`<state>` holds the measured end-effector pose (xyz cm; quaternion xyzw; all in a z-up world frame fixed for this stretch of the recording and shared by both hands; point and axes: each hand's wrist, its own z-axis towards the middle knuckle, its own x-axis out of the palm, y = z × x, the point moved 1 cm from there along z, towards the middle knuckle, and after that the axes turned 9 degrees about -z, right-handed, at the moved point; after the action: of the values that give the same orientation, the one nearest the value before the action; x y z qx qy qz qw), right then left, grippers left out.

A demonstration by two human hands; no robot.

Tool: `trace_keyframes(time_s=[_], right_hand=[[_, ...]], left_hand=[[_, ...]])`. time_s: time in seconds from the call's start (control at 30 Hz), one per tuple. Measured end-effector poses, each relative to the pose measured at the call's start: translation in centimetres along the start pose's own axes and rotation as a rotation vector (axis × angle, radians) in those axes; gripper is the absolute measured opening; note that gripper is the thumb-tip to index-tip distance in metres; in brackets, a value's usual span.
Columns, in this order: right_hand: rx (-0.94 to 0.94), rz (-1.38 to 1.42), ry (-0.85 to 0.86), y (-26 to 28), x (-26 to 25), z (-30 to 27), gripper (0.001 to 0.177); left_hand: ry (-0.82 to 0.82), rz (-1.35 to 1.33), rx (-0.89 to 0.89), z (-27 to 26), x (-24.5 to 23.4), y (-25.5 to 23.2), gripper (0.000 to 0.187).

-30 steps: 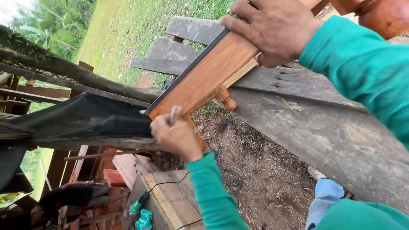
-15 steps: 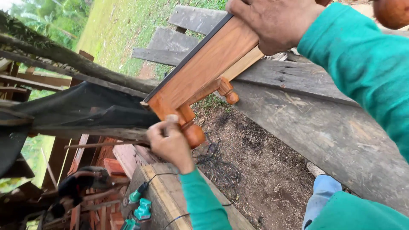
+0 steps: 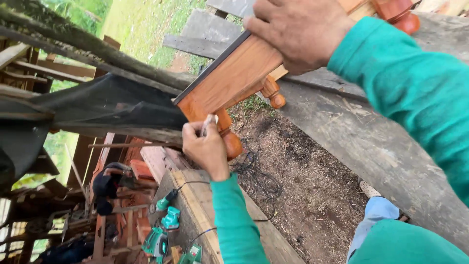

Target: The person retrieves a small white cloth from a red crate and proceeds to wipe down a wooden frame with carved legs. They clean the frame's surfaces and legs while holding it against a wooden workbench in an outdoor workshop setting.

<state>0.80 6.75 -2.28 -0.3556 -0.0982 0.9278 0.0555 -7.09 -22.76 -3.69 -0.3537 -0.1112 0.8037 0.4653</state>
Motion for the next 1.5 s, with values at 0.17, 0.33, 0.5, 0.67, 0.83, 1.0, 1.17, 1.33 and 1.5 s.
trace_keyframes(time_s=[0.17, 0.33, 0.5, 0.67, 0.83, 1.0, 1.17, 1.33, 1.5], right_hand=[[0.0, 0.022, -0.053, 0.0, -0.5, 0.2, 0.071], [-0.056, -0.027, 0.011, 0.3, -1.0, 0.5, 0.066], [0.02, -0.027, 0.072, 0.0, -0.3, -0.2, 0.069], [0.004, -0.007, -0.063, 0.5, 0.2, -0.4, 0.07], [-0.018, -0.043, -0.031, 0.1, -0.3, -0.6, 0.068], [0.006, -0.061, -0.009, 0.1, -0.7, -0.5, 0.071], [-0.026, -0.053, 0.048, -0.1, -0.5, -0.3, 0.068], [-0.017, -0.036, 0.033, -0.5, 0.0, -0.7, 0.069], [-0.011, -0.063, 0.003, -0.6, -0.4, -0.3, 0.069]], left_hand=[[0.017, 0.0, -0.088, -0.1, -0.7, -0.3, 0.037], [0.029, 0.175, 0.106, 0.5, -0.9, -0.4, 0.031], [0.093, 0.068, 0.03, -0.5, -1.2, -0.1, 0.031], [0.096, -0.006, -0.007, 0.7, -1.7, 1.1, 0.026], [-0.026, -0.013, 0.164, 5.4, 0.9, 2.0, 0.033], [0.076, -0.03, 0.169, 2.2, -0.8, 2.2, 0.033], [0.041, -0.006, 0.149, 3.0, -0.1, 1.9, 0.033], [0.016, 0.084, 0.278, 5.5, 0.9, 0.7, 0.033], [0.144, -0.019, 0.277, 1.7, -0.6, 1.8, 0.027]])
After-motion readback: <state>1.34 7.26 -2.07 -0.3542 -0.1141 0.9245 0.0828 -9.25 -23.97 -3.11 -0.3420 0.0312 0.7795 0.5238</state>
